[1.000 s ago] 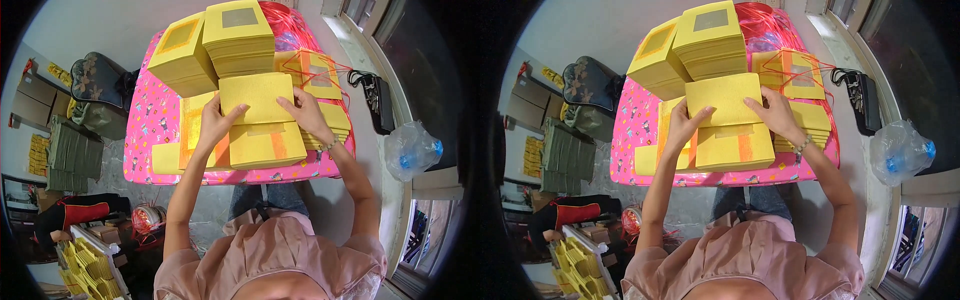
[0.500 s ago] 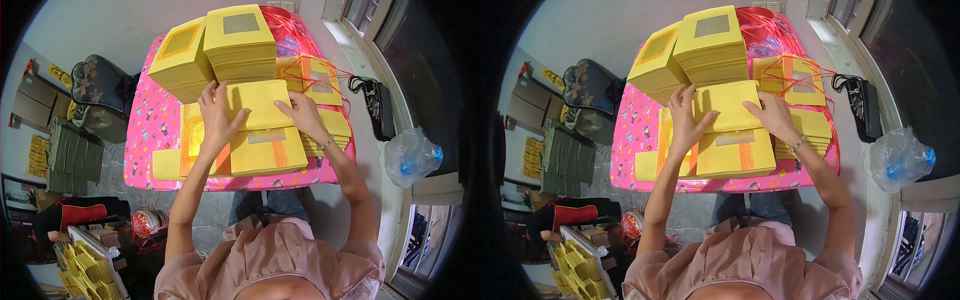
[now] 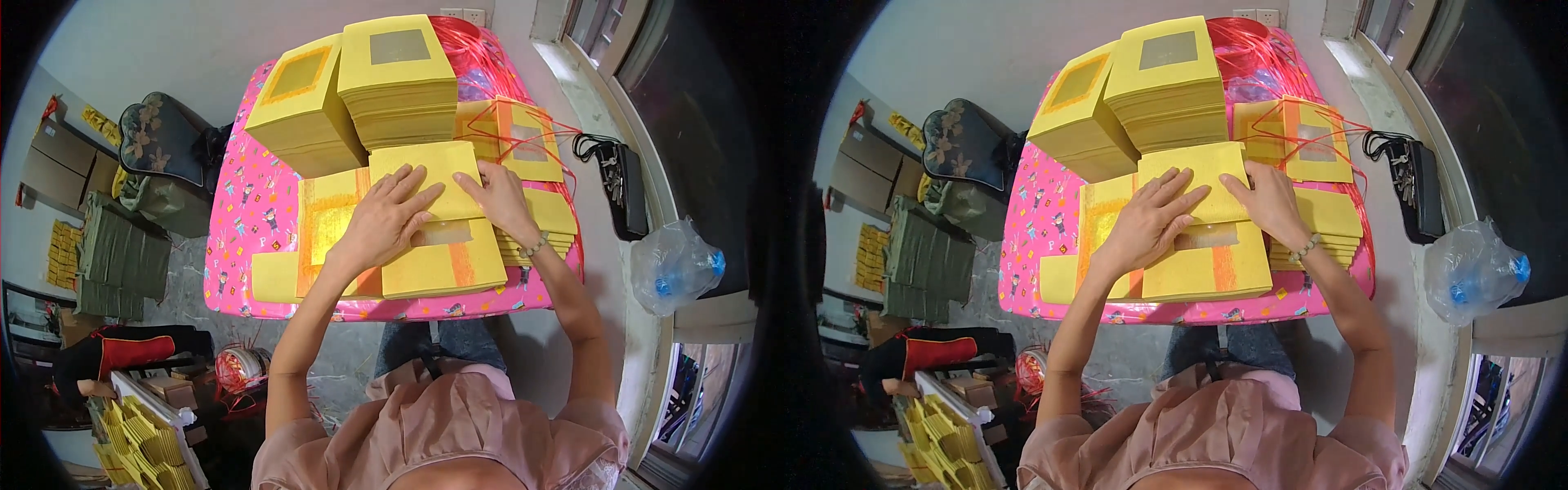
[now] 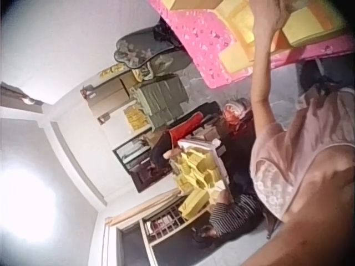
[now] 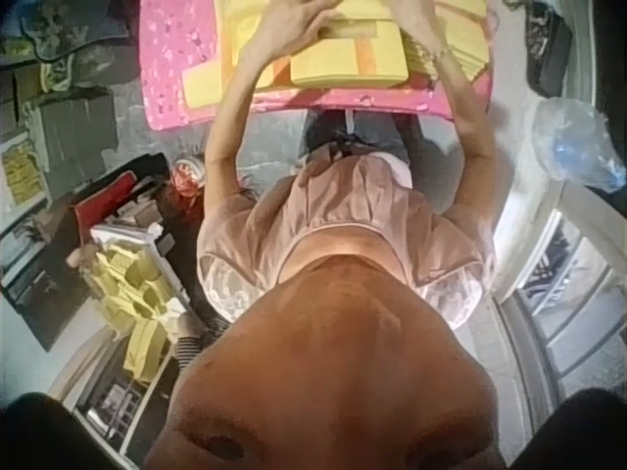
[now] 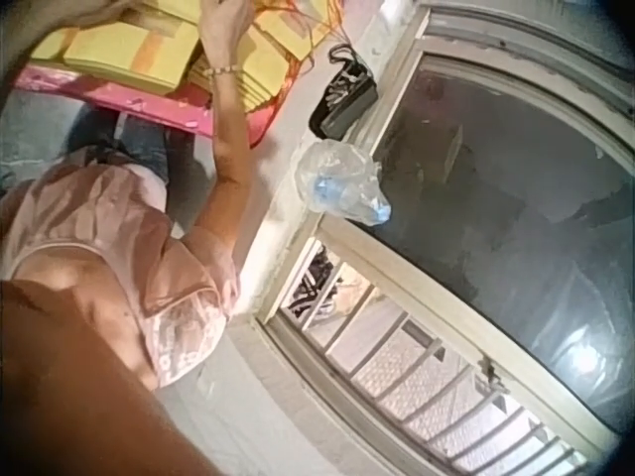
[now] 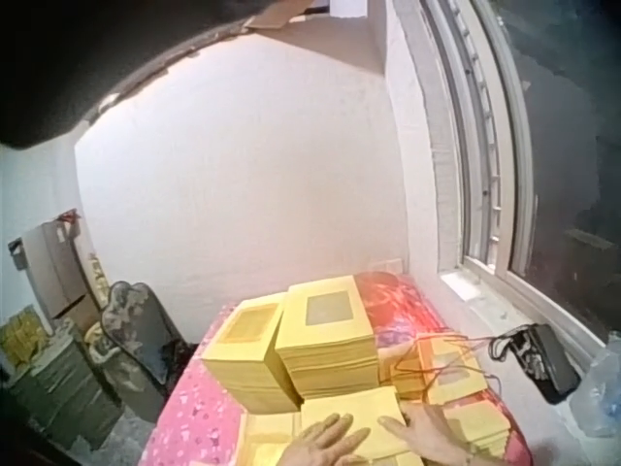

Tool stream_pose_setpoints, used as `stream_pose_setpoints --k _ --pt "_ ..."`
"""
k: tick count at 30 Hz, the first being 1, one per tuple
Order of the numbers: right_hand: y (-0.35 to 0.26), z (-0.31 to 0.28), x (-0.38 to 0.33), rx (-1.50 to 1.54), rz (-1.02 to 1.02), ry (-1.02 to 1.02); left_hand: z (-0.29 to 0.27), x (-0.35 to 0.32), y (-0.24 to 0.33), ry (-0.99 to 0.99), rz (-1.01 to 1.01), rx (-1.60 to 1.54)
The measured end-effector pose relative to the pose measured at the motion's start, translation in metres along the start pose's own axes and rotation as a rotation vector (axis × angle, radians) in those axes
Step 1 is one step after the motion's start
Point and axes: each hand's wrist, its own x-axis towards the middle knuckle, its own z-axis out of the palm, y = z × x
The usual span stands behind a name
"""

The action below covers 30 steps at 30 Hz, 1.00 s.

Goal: Sorting and counting sheets of yellow joss paper in a workshop.

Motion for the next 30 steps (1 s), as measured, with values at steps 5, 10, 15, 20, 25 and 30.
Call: stream_pose_setpoints --k 5,10,15,20,25,30 --pt "0.000 0.000 0.001 -0.013 -0.007 0.008 0.003 0.001 -0.001 -0.003 0.006 0.032" --pt "0.002 0.001 0.002 -0.003 -0.009 0.010 0.006 -0.001 -0.002 0.004 -0.007 0.022" --pt "0.008 0.003 0.005 -0.004 -0.011 0.004 0.006 -0.001 -0.001 0.000 -0.015 0.011" --pt "0.005 0.002 0.004 0.004 -0.025 0.015 0.007 -0.001 -0.002 0.002 -0.011 0.008" --pt "0.001 0.001 0.001 -0.016 -0.004 0.004 0.011 -0.003 -0.004 -0.002 -0.012 0.002" --pt "-0.001 0.000 -0.001 -0.035 0.003 -0.008 0.017 -0.006 -0.007 0.010 0.005 -0.020"
